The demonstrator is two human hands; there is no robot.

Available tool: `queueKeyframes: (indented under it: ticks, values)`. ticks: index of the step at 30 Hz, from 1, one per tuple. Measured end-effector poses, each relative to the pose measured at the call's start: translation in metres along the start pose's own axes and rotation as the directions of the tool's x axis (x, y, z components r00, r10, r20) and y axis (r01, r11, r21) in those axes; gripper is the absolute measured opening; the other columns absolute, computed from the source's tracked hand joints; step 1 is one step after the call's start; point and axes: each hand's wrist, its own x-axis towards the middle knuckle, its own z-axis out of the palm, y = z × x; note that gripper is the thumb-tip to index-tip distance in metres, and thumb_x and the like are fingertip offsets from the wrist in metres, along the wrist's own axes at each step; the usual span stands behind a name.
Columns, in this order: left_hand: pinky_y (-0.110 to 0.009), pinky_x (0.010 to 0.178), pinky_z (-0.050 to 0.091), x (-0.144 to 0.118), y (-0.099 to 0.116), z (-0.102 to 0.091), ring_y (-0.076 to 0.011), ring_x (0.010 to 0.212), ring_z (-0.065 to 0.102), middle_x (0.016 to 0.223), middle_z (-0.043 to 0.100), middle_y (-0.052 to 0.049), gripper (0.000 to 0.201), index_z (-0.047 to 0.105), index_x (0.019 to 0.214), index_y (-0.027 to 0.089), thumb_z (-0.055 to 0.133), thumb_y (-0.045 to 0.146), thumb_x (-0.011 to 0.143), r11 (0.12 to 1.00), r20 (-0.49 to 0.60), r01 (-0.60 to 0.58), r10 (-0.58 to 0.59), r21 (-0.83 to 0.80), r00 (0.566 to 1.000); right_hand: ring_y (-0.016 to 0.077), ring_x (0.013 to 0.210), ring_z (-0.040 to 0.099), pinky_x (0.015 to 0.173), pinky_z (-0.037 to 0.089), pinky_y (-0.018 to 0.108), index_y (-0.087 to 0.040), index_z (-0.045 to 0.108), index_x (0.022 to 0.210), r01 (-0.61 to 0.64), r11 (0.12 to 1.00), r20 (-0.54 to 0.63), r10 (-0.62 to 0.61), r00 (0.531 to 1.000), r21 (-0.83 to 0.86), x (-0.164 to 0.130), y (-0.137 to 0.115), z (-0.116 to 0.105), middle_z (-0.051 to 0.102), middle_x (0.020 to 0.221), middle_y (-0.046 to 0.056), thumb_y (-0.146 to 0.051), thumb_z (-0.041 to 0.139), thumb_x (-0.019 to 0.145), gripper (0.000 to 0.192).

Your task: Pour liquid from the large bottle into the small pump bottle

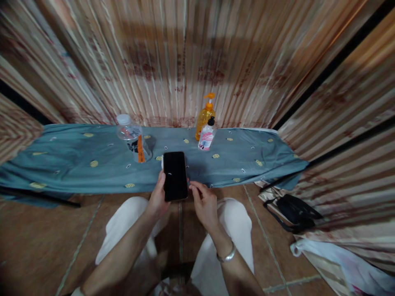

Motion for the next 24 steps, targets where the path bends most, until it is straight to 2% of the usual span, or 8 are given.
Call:
queueKeyframes:
  ticks: [2,4,6,8,11,14,20,24]
  values:
    - [-0.041,0.112,0.054,-0.001,0.0,0.005,-0.0246,0.124,0.063,0.121,0.069,-0.005,0.057,0.055,0.125,0.027,0.064,0.061,0.08,1.0,0.021,0.019,-0.018,-0.012,1.0,0.0196,0.078,0.069,0.078,0.054,0.033,-0.024,0.074,0.095,-0.058,0.995,-0.015,0.06,0.998,0.078,0.008,0.005,-0.005,0.073,0.078,0.002,-0.045,0.055,0.091,0.029]
    - [-0.04,0.11,0.056,-0.005,-0.001,0.009,-0.0249,0.124,0.063,0.126,0.067,-0.006,0.055,0.057,0.121,0.025,0.063,0.061,0.081,0.999,0.022,0.028,-0.027,-0.016,0.999,0.0155,0.061,0.06,0.065,0.049,0.029,-0.022,0.074,0.087,-0.112,0.979,-0.008,0.115,0.993,0.173,0.015,0.011,-0.008,0.063,0.06,-0.003,-0.05,0.06,0.086,0.031]
    - [-0.037,0.108,0.057,-0.01,-0.001,0.012,-0.0247,0.124,0.062,0.13,0.065,-0.005,0.053,0.058,0.12,0.025,0.064,0.06,0.081,0.999,0.018,0.033,-0.032,-0.013,0.999,0.0121,0.051,0.049,0.054,0.041,0.027,-0.021,0.074,0.081,-0.182,0.943,0.015,0.185,0.983,0.279,0.018,0.015,-0.008,0.054,0.051,-0.005,-0.055,0.065,0.081,0.035]
    - [-0.038,0.105,0.058,-0.014,-0.001,0.012,-0.0253,0.12,0.065,0.128,0.066,-0.006,0.054,0.058,0.121,0.025,0.064,0.06,0.081,0.999,0.024,0.044,-0.044,-0.005,0.999,0.0105,0.048,0.045,0.048,0.038,0.025,-0.02,0.073,0.082,-0.257,0.884,0.039,0.263,0.964,0.391,0.02,0.016,-0.005,0.057,0.053,-0.005,-0.057,0.071,0.073,0.038]
    - [-0.038,0.1,0.06,-0.014,0.003,0.01,-0.0242,0.11,0.069,0.12,0.069,-0.006,0.056,0.056,0.126,0.026,0.06,0.061,0.083,0.999,0.025,0.048,-0.048,0.011,0.999,0.0143,0.061,0.06,0.054,0.048,0.027,-0.022,0.073,0.096,-0.328,0.789,0.078,0.338,0.938,0.52,0.02,0.014,0.005,0.075,0.08,0.002,-0.057,0.078,0.066,0.046]
    - [-0.033,0.1,0.059,-0.005,0.01,0.008,-0.0212,0.107,0.069,0.117,0.07,-0.004,0.054,0.056,0.127,0.026,0.058,0.059,0.085,0.999,0.022,0.017,-0.018,0.028,1.0,0.0221,0.086,0.07,0.067,0.057,0.032,-0.023,0.073,0.104,-0.373,0.72,0.149,0.356,0.922,0.586,0.022,0.009,0.017,0.078,0.098,0.006,-0.06,0.075,0.071,0.05]
    - [-0.029,0.109,0.052,0.024,0.024,0.02,-0.0177,0.117,0.065,0.126,0.068,-0.003,0.041,0.059,0.126,0.027,0.046,0.049,0.093,0.998,0.07,-0.034,0.03,0.05,0.997,0.0282,0.109,0.069,0.09,0.059,0.044,-0.026,0.073,0.1,-0.373,0.554,0.21,0.336,0.918,0.744,0.027,-0.002,0.04,0.078,0.104,0.004,-0.06,0.073,0.077,0.041]
    - [-0.027,0.107,0.052,0.036,0.021,0.015,-0.0182,0.121,0.063,0.129,0.067,-0.003,0.042,0.06,0.124,0.025,0.049,0.05,0.092,0.991,0.072,-0.101,0.094,0.091,0.993,0.0282,0.113,0.067,0.094,0.058,0.045,-0.028,0.071,0.106,-0.371,0.577,0.23,0.305,0.924,0.728,0.03,-0.002,0.046,0.075,0.115,0.002,-0.053,0.073,0.078,0.038]
